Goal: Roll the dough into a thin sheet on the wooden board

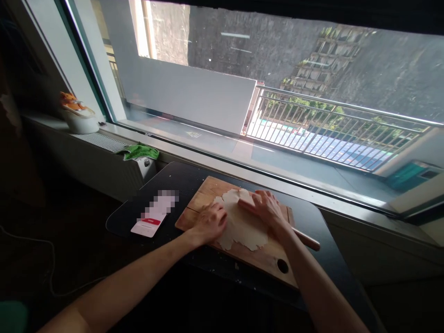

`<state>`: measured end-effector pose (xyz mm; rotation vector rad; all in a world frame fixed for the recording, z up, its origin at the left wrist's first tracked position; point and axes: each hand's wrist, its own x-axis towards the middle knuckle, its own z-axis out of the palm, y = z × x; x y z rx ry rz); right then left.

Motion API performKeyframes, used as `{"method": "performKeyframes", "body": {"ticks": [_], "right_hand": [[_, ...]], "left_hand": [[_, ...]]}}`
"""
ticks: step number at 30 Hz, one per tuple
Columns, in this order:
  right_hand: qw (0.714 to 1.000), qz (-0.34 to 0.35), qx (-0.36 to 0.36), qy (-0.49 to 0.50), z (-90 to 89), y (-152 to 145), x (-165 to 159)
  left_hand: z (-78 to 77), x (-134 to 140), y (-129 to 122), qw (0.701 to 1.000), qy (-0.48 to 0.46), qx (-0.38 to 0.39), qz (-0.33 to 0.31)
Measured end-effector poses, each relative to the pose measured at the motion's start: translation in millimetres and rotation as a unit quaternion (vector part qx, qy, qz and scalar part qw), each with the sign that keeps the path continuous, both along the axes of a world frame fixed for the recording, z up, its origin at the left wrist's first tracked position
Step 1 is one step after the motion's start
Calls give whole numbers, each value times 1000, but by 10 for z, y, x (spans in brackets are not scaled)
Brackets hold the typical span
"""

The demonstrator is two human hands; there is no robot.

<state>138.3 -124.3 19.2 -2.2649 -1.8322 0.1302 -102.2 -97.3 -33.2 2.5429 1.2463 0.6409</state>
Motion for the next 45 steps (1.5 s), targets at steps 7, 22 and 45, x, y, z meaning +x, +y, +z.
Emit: {"method": "performKeyframes", "body": {"ticks": [7, 22, 45], "right_hand": [[996, 34, 41, -77, -369, 627, -627], [994, 102, 16, -35, -453, 695, -436], [995, 91, -27, -32, -364, 917, -382]], "left_hand": [[-207, -114, -323, 999, -45, 19, -20], [-210, -102, -364, 995, -96, 17, -14], [-238, -112, -376, 993, -105, 44, -14]]}}
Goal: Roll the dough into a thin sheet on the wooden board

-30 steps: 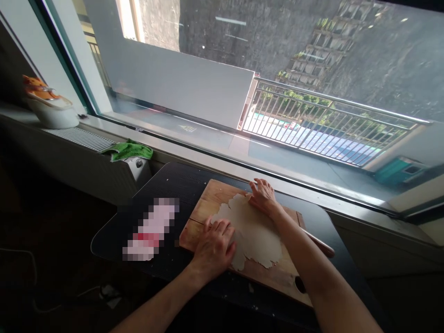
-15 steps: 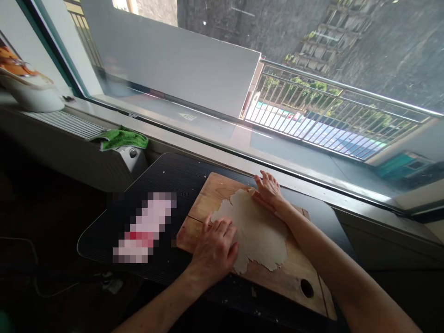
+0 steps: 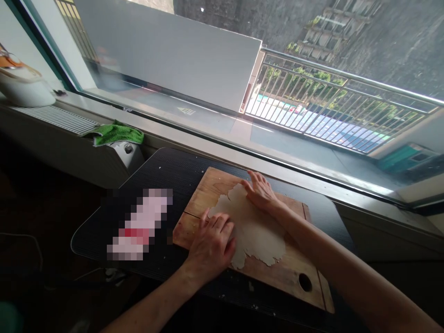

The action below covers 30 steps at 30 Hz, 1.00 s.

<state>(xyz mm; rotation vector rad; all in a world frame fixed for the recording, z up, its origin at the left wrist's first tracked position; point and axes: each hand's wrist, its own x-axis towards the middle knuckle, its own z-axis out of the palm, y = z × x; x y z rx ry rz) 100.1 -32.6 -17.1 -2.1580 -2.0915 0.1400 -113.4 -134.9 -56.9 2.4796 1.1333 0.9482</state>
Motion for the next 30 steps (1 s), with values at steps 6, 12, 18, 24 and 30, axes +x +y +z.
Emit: {"method": "performKeyframes", "body": {"ticks": [6, 12, 18, 24, 30], "right_hand": [[999, 23, 35, -29, -27, 61, 48], [999, -7, 28, 34, -13, 180, 119], [994, 100, 46, -5, -47, 19, -28], [998, -11, -26, 52, 11, 324, 188], [991, 129, 14, 21, -65, 115, 5]], "left_hand": [[16, -8, 2, 1000, 6, -2, -3], [26, -12, -4, 1000, 6, 0, -3], [15, -13, -2, 1000, 7, 7, 0], [26, -16, -3, 1000, 11, 1, -2], [45, -16, -8, 1000, 11, 1, -1]]}}
